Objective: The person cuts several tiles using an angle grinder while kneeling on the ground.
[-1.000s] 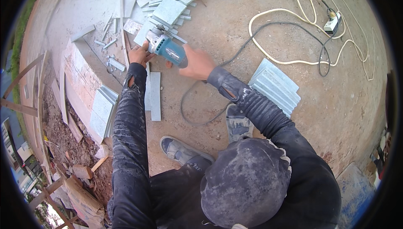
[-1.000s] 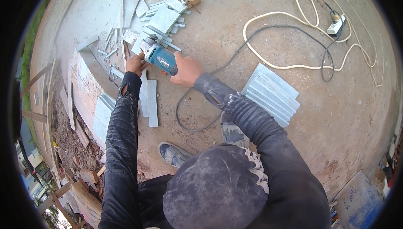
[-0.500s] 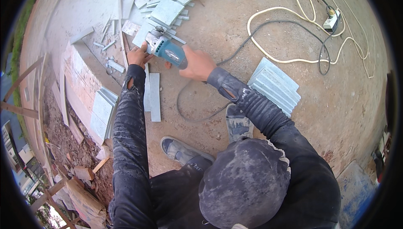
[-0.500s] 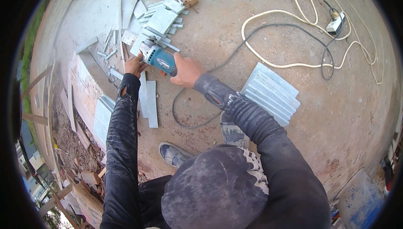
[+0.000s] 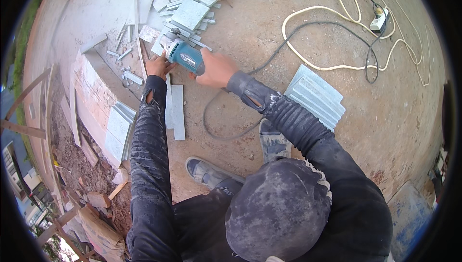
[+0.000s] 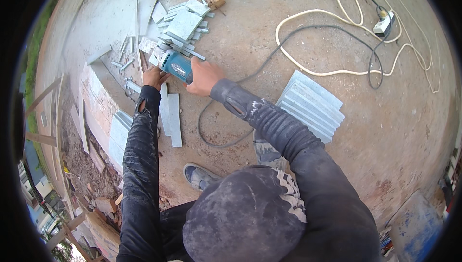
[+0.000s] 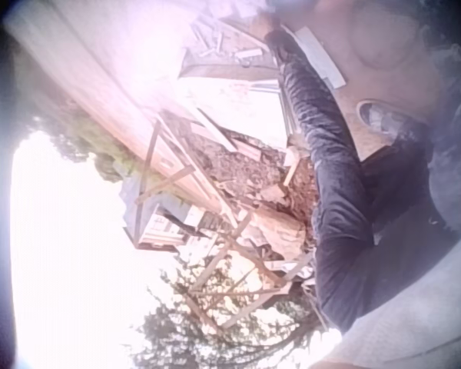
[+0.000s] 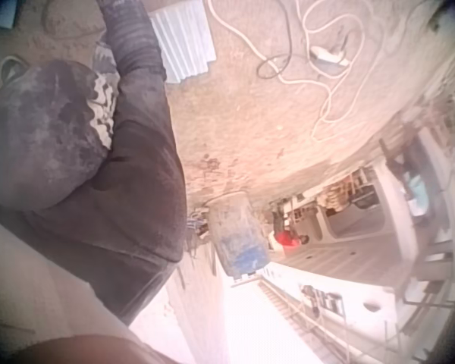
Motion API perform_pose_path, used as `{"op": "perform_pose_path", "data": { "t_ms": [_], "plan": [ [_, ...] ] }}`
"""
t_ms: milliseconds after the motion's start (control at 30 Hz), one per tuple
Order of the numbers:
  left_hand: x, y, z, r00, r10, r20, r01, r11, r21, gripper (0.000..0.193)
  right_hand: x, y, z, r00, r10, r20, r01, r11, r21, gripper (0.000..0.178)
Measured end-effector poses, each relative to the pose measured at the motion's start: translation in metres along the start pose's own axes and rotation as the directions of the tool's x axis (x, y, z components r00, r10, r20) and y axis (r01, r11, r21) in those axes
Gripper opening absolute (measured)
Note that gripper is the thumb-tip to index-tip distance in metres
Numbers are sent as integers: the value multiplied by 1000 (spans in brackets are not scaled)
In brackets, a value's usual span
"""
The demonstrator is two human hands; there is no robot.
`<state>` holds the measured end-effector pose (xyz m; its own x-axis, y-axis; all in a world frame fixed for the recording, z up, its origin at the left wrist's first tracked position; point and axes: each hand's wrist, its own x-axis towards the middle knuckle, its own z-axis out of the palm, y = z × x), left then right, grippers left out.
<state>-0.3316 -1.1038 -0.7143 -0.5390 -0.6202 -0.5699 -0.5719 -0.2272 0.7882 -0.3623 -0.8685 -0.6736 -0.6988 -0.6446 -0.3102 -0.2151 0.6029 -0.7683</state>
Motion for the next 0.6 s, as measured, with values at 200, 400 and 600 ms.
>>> {"op": "perform_pose_path", "data": {
  "t_ms": [200, 400, 600],
  "plan": [
    [4, -3, -3, 1000, 27, 16, -27, 999, -20, 20, 8, -5, 0, 1000, -3, -7, 3, 1000, 5, 55],
    [5, -4, -3, 1000, 27, 15, -27, 999, -39, 19, 17, -7, 2, 1000, -15, -4, 15, 1000, -14, 56],
    [4, -3, -2, 1000, 18, 14, -18, 999, -29, 22, 27, -8, 5, 999, -37, -25, 37, 999, -14, 57]
  ]
}}
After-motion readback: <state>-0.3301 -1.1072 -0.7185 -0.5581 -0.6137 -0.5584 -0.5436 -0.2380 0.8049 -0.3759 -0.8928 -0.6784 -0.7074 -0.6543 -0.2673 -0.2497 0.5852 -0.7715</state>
